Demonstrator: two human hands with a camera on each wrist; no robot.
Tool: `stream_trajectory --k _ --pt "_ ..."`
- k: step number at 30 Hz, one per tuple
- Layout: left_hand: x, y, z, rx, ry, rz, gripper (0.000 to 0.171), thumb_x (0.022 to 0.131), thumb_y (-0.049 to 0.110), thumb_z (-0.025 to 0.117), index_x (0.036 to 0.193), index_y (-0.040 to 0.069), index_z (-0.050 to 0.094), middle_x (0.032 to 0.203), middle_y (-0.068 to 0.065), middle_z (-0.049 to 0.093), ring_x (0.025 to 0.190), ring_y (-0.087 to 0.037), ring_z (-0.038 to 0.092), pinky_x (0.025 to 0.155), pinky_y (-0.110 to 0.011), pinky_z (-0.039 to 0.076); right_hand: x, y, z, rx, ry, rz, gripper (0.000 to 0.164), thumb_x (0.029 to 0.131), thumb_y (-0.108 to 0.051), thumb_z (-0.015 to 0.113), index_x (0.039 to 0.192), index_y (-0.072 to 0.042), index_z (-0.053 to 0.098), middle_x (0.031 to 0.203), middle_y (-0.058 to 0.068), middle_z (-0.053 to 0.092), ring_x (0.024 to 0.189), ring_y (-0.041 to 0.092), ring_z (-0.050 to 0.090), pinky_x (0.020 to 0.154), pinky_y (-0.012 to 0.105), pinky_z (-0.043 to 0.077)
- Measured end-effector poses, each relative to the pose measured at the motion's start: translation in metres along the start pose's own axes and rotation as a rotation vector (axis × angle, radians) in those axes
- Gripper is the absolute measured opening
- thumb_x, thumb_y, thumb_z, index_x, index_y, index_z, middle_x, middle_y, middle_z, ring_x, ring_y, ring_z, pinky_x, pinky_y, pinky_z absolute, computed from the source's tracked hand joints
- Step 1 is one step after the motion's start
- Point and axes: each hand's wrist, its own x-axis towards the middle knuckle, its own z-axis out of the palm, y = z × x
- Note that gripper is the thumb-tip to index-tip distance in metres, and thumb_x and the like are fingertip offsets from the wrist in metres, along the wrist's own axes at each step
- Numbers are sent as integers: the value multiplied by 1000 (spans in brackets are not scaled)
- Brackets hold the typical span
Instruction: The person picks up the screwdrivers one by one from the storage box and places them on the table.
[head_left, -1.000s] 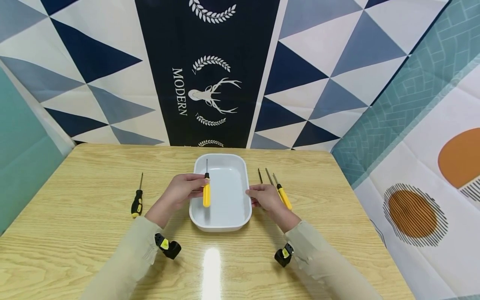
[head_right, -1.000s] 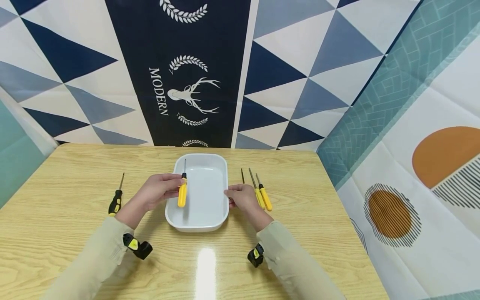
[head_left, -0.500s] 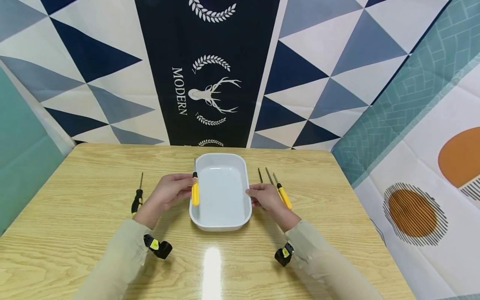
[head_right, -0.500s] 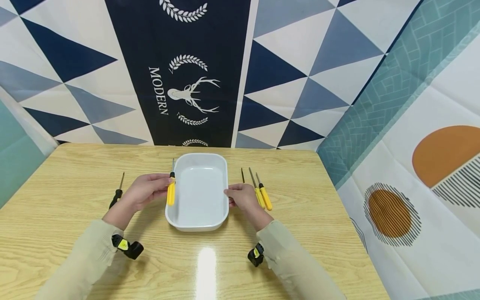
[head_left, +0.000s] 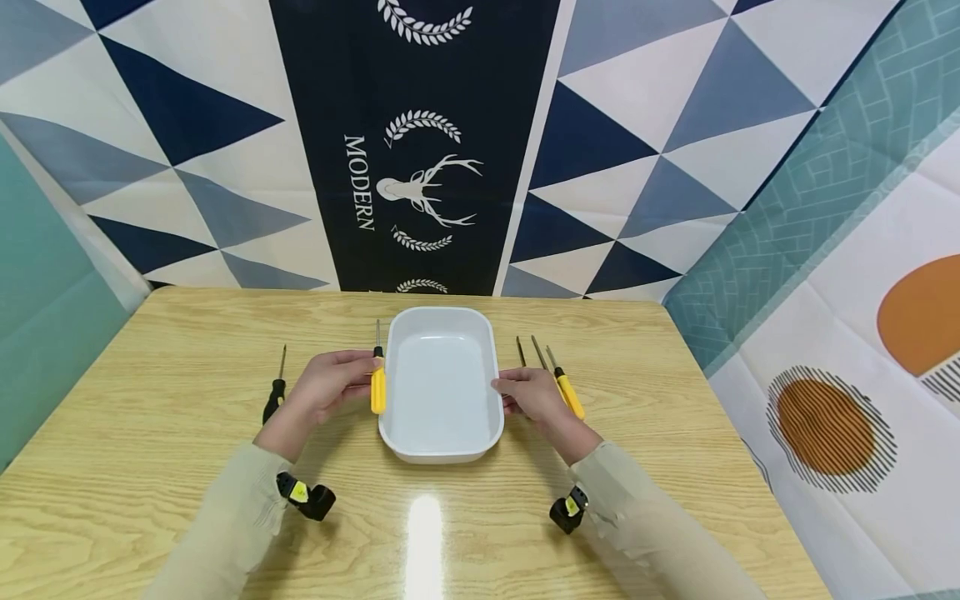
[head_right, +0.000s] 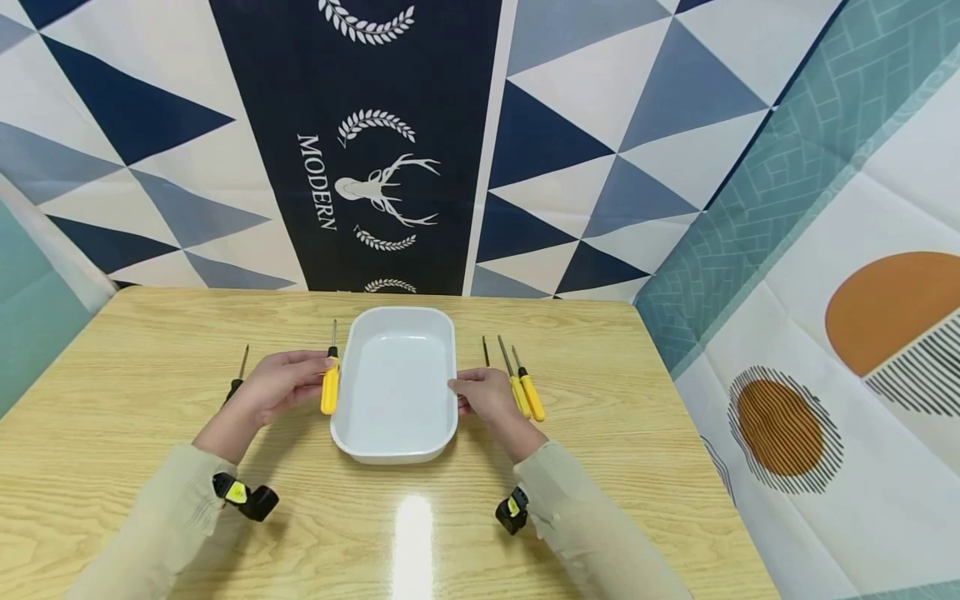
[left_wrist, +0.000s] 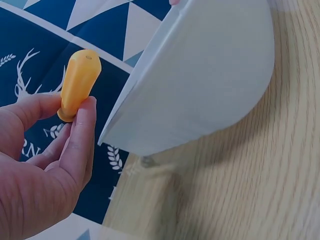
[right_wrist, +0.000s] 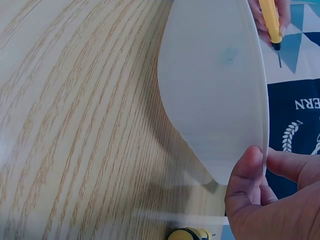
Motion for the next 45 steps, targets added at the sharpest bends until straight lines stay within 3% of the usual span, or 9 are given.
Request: stream_trajectory --k 8,25,45 --pt "-2 -7 -9 15 18 6 55 93 20 58 135 -11 39 96 -1 61 81 -7 64 75 -20 56 0 4 0 -2 -3 -29 29 89 -13 63 114 1 62 89 10 63 66 13 57 64 27 55" --pt "-1 -24 -22 45 31 -35 55 92 21 59 133 -12 41 101 -6 62 80 -6 65 76 -21 56 -2 7 1 44 -4 -60 27 89 -10 62 112 4 63 86 9 64 62 11 56 64 28 55" --pt "-3 -30 -34 65 51 -52 56 93 19 57 134 -14 38 90 1 62 77 -4 63 74 -20 56 0 7 2 28 3 -55 26 90 -11 61 112 3 63 89 11 64 63 11 56 66 31 55"
